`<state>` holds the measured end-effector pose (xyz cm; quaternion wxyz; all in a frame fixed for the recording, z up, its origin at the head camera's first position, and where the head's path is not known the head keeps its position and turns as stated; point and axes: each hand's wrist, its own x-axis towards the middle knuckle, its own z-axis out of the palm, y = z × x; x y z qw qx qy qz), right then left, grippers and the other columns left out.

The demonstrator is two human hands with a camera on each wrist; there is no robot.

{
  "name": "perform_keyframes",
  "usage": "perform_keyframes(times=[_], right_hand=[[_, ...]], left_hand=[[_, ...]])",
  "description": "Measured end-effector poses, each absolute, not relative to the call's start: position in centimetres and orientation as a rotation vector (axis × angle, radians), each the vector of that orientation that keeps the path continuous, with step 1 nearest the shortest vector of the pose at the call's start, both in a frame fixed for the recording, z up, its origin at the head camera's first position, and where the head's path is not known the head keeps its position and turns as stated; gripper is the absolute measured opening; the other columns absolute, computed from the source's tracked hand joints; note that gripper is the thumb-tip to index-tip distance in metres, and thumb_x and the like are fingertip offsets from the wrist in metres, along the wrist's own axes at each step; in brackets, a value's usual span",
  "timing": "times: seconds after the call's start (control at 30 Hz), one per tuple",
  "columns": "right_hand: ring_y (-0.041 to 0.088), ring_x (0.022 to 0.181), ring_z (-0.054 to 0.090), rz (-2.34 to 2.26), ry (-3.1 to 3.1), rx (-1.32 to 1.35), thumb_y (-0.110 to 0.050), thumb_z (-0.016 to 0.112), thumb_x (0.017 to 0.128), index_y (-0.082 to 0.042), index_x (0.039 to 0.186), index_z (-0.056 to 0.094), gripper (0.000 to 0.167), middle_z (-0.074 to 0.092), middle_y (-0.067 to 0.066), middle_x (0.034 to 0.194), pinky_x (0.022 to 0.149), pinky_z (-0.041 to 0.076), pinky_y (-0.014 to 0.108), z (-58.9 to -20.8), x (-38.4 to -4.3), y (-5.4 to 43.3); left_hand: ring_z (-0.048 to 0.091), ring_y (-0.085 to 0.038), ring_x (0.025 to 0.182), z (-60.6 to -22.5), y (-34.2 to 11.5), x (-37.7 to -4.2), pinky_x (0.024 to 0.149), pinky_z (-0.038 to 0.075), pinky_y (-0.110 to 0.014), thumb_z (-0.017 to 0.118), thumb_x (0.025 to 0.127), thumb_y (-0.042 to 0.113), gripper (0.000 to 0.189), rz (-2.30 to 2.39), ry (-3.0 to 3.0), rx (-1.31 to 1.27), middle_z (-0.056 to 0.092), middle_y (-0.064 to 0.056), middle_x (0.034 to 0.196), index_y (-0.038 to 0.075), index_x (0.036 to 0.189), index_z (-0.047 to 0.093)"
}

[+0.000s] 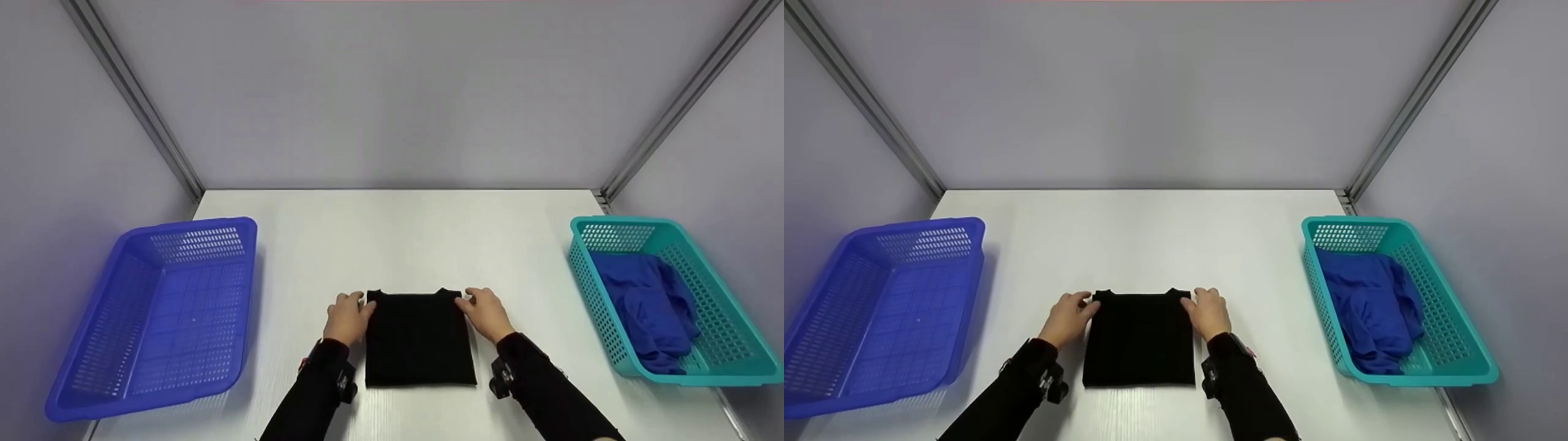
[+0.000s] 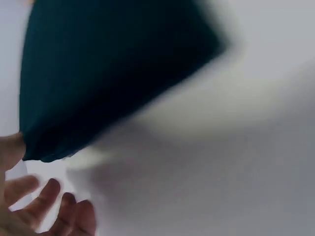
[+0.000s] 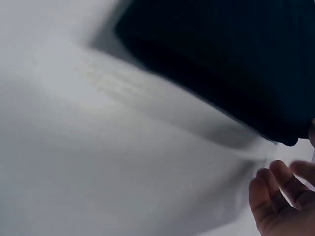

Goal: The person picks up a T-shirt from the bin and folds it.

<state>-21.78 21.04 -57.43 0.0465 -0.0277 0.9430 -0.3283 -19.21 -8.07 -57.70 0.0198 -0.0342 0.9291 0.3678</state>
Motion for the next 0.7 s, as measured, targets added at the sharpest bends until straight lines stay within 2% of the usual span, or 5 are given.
perform_keyframes(times=[0.17, 0.33, 0.53, 0.6, 0.7], right_hand=[[0.042, 0.114, 0.060, -1.173, 2.736, 0.025, -0.017, 0.062, 0.103, 0.015, 0.130, 0.059, 0.042, 0.061, 0.029, 0.120, 0.100, 0.048, 0.053, -57.8, -22.0, 20.4], [0.035, 0.112, 0.058, -1.425, 2.550, 0.204, -0.017, 0.062, 0.103, 0.009, 0.125, 0.058, 0.034, 0.061, 0.022, 0.122, 0.098, 0.047, 0.048, -57.4, -21.6, 19.6], [0.026, 0.101, 0.055, -1.597, 2.385, 0.319, -0.022, 0.064, 0.103, 0.002, 0.119, 0.057, 0.030, 0.060, 0.014, 0.116, 0.087, 0.046, 0.039, -57.6, -21.7, 19.4], [0.023, 0.093, 0.054, -1.638, 2.337, 0.341, -0.022, 0.064, 0.103, 0.002, 0.120, 0.056, 0.031, 0.059, 0.012, 0.110, 0.080, 0.045, 0.034, -57.6, -21.7, 19.5], [0.016, 0.080, 0.049, -1.674, 2.284, 0.386, -0.021, 0.062, 0.105, 0.002, 0.123, 0.054, 0.030, 0.054, 0.005, 0.098, 0.068, 0.040, 0.028, -57.7, -21.8, 19.7]], left_hand=[[0.052, -0.051, 0.116, -57.7, -7.9, -19.4, 0.100, 0.045, -0.060, 0.062, 0.104, 0.023, 0.042, 1.167, 2.783, -0.120, 0.055, -0.029, 0.131, -0.005, 0.135, 0.062], [0.057, -0.045, 0.110, -58.0, -7.6, -19.8, 0.097, 0.047, -0.056, 0.064, 0.103, 0.019, 0.032, 1.271, 2.723, -0.178, 0.060, -0.024, 0.118, -0.006, 0.122, 0.063], [0.060, -0.026, 0.077, -58.2, -7.8, -19.8, 0.070, 0.051, -0.041, 0.064, 0.103, 0.016, 0.016, 1.503, 2.617, -0.244, 0.064, -0.013, 0.093, 0.001, 0.101, 0.060], [0.056, -0.023, 0.073, -58.2, -7.7, -19.8, 0.067, 0.048, -0.037, 0.064, 0.102, 0.014, 0.014, 1.553, 2.611, -0.282, 0.062, -0.011, 0.090, 0.001, 0.099, 0.059], [0.055, -0.025, 0.074, -58.1, -7.5, -19.8, 0.070, 0.047, -0.039, 0.063, 0.102, 0.011, 0.014, 1.595, 2.629, -0.327, 0.060, -0.012, 0.087, 0.000, 0.096, 0.058]])
